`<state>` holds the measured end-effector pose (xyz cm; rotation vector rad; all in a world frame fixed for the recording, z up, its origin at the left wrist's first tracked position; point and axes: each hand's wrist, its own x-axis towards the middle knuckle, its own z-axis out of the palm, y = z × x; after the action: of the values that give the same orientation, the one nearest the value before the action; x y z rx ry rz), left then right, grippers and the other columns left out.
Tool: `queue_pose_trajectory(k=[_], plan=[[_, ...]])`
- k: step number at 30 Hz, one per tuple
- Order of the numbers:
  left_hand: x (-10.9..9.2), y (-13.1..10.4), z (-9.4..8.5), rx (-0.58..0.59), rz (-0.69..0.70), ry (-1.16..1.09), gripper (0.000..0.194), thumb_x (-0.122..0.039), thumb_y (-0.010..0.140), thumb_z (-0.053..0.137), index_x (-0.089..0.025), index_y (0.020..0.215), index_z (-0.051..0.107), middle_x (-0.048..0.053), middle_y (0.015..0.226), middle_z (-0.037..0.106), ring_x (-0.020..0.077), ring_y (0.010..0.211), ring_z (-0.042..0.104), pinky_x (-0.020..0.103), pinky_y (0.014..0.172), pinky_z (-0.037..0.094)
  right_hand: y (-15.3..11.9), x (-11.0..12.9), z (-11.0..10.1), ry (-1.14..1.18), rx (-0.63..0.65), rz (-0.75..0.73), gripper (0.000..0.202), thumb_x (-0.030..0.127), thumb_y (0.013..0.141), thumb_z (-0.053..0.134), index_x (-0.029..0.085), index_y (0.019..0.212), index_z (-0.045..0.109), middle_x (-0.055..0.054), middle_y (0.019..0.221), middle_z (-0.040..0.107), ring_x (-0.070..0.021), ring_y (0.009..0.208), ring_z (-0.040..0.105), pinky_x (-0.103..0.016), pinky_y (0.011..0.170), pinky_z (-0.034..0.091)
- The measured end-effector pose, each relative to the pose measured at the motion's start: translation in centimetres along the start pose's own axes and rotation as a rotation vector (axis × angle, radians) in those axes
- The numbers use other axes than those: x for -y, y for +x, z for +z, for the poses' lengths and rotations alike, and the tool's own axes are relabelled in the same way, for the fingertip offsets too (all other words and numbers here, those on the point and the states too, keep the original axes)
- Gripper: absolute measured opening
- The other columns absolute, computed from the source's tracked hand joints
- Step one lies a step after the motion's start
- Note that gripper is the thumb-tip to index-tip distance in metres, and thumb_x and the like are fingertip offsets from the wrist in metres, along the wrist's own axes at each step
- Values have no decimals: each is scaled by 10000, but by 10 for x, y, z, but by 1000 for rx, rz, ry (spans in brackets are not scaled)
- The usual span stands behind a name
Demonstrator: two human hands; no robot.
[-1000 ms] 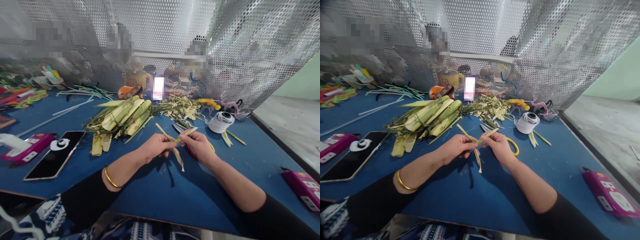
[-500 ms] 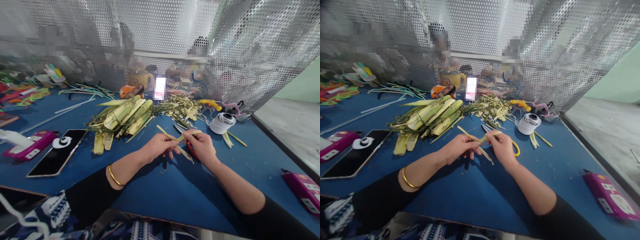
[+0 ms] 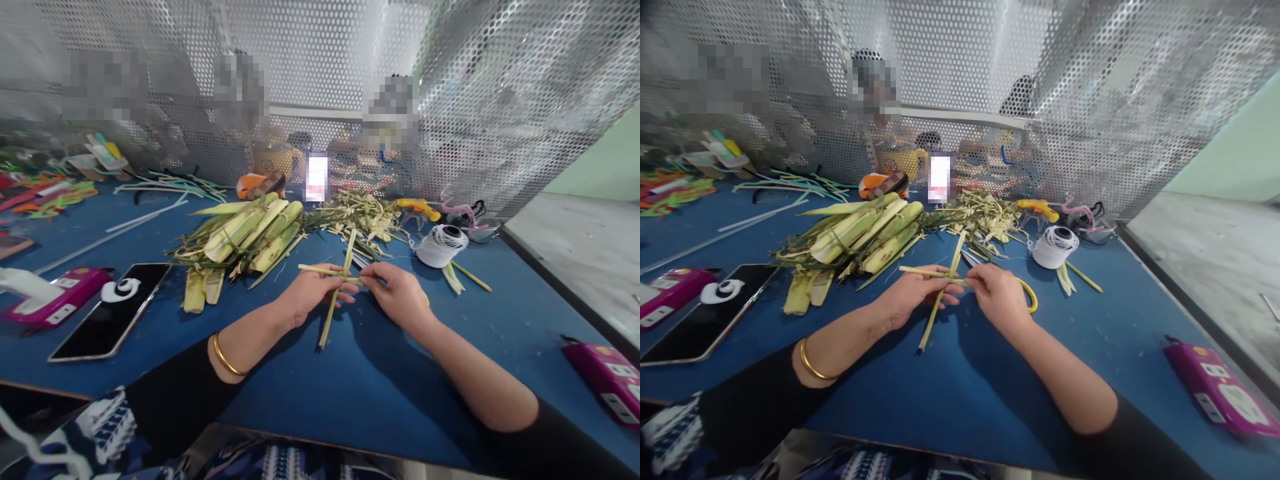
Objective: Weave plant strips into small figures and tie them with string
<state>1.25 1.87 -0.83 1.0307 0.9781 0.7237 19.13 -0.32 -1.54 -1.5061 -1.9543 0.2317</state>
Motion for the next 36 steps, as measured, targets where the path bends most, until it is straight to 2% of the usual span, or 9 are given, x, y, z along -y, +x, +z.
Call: queue_pose_trajectory(k=[3,5,11,16,19,25,28,32,36], plan=[[0,-1,4,-11,27,-115,214,-230,814,667,-139,999,609,116,958,734,149,736,695,264,704,515,-4,7,0,-201,-206,-182,212,316,898,505,197,865,677,-88,911,685,-223,855,607,-345,773,399],[1,-2,7,-19,77,-198,215,-170,785,674,-143,986,604,109,1007,723,149,817,691,264,763,515,-9,14,3,-210,-156,-222,247,357,911,498,198,827,668,-73,817,685,-210,786,616,-325,725,395],[6,0,7,101,103,-282,307,-30,698,617,-165,973,629,71,1027,718,169,983,666,265,887,477,-15,19,15,133,167,157,263,371,902,467,215,708,551,14,587,634,-135,488,561,-233,505,355],[1,7,-4,111,32,-352,364,-18,726,610,-152,1063,639,89,1001,728,170,899,697,275,839,512,-9,13,6,62,-21,124,340,385,916,414,219,630,495,23,503,542,-125,476,491,-228,502,310],[-4,7,-7,137,-6,-399,282,-122,792,584,-139,1065,652,115,995,729,202,892,699,293,749,544,-8,12,3,-53,-12,83,329,367,915,406,213,647,521,11,516,550,-126,479,487,-234,507,290],[1,4,-3,-30,95,-68,216,-296,801,676,-130,930,725,92,815,731,130,688,658,170,518,456,-14,16,9,-175,151,-137,296,330,930,421,201,792,649,-9,588,633,-129,505,535,-256,509,261],[3,2,-1,-74,111,80,202,-307,807,657,-118,796,729,81,702,709,100,546,599,162,429,379,-16,20,5,-191,-2,-225,317,374,928,464,192,756,659,-19,610,627,-127,529,531,-257,526,286],[0,-7,3,62,73,264,260,-349,793,645,-126,673,705,79,667,707,81,423,532,179,370,318,-11,21,-4,-116,-232,-156,265,381,902,514,185,847,682,-29,674,620,-146,623,548,-274,631,368],[0,-18,10,312,-71,428,261,-370,786,636,-138,706,723,60,647,707,84,403,530,177,362,314,-3,18,-5,325,113,100,253,423,812,578,189,822,674,0,629,601,-138,579,528,-266,565,395]])
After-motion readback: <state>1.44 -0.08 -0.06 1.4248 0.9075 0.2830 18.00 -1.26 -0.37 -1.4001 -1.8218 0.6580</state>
